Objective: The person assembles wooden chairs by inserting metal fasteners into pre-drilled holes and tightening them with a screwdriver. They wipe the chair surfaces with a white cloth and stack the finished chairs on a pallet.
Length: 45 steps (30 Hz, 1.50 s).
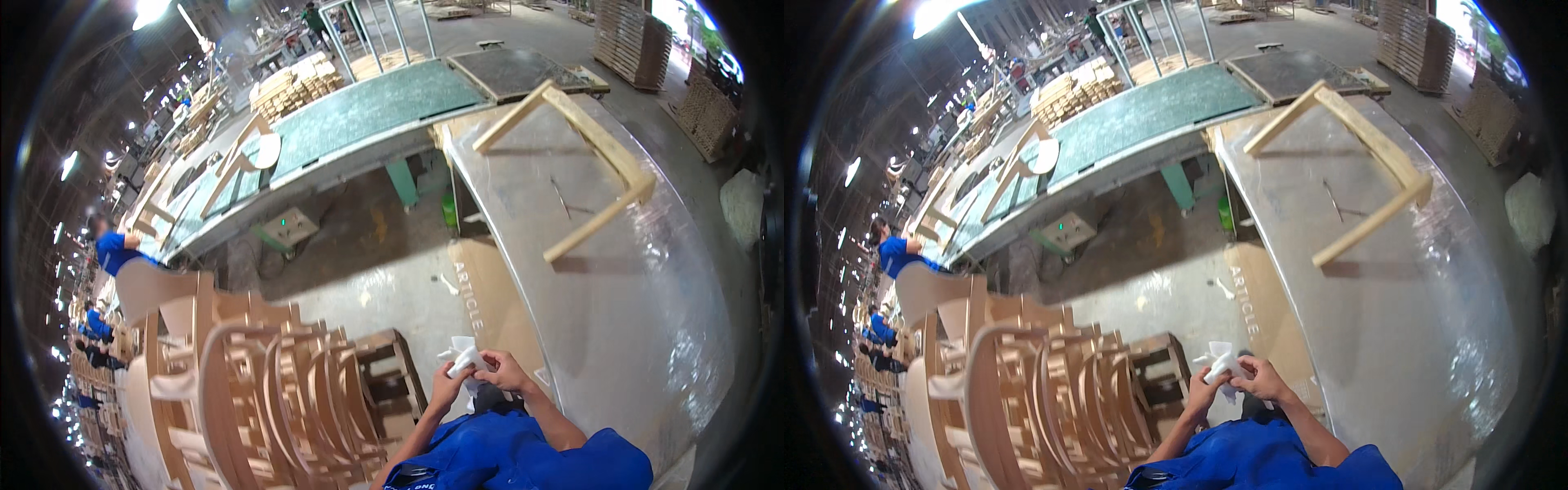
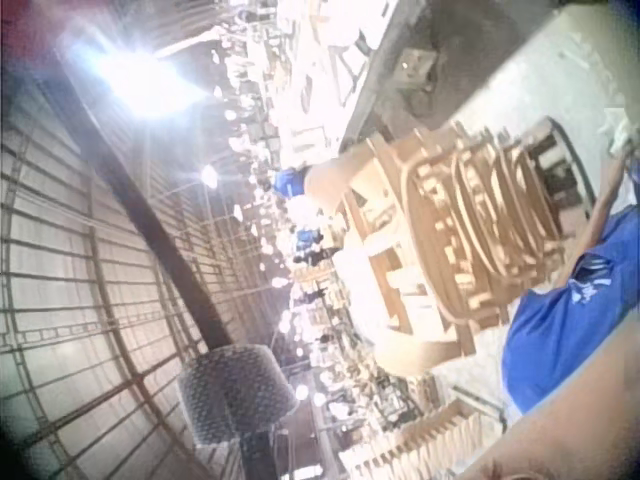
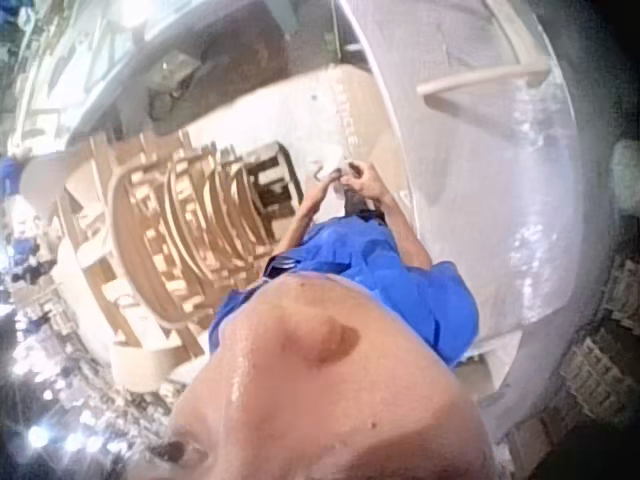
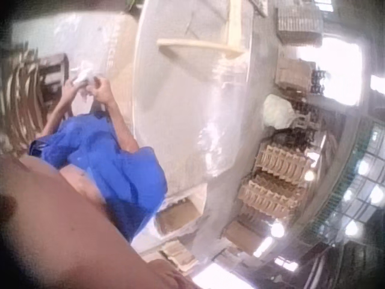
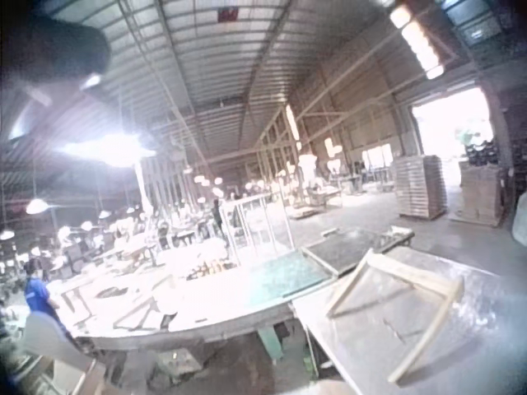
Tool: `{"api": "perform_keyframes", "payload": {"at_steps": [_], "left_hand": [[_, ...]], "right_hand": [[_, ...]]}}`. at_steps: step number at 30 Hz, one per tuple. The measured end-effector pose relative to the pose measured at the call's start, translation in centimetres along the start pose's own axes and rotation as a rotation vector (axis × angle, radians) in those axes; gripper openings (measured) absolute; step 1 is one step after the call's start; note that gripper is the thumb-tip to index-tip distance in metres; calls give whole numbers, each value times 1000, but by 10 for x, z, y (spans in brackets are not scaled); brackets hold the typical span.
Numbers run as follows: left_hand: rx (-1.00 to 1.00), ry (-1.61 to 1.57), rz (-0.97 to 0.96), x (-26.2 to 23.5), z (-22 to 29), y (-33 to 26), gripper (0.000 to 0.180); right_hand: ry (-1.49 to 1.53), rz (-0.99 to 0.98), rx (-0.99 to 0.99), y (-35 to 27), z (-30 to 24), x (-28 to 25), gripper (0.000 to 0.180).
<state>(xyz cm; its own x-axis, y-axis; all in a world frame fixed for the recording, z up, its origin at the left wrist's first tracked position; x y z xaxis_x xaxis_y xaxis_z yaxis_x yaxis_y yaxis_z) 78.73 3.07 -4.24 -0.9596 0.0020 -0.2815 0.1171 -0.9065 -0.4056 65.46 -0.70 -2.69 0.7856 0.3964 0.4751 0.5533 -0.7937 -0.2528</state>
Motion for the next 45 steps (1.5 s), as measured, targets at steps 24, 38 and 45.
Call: {"api": "perform_keyframes", "payload": {"at_steps": [24, 38, 45], "left_hand": [[127, -1097, 1049, -570, 24, 411, 21], [-382, -781, 2020, -657, 43, 462, 6], [-680, -729, 2211, -617, 111, 507, 40]], "right_hand": [[-621, -603, -159, 742, -136, 265, 31], [-18, -411, 493, 1207, -1, 492, 59], [263, 155, 245, 1416, -19, 644, 102]]}}
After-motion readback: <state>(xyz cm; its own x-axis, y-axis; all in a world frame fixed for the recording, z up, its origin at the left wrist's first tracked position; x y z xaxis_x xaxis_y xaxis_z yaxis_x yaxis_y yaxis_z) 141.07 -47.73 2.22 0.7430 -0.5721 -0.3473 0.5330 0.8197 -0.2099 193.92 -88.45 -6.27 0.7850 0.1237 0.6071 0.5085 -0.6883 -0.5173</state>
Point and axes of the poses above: each hand's wrist, its own y-axis towards the middle knuckle, its own x-axis out of the palm, z = x × y, the point moved 9 cm from there along y, towards the middle knuckle, and after that the axes turned 15 degrees about y, right-handed, at the moved point
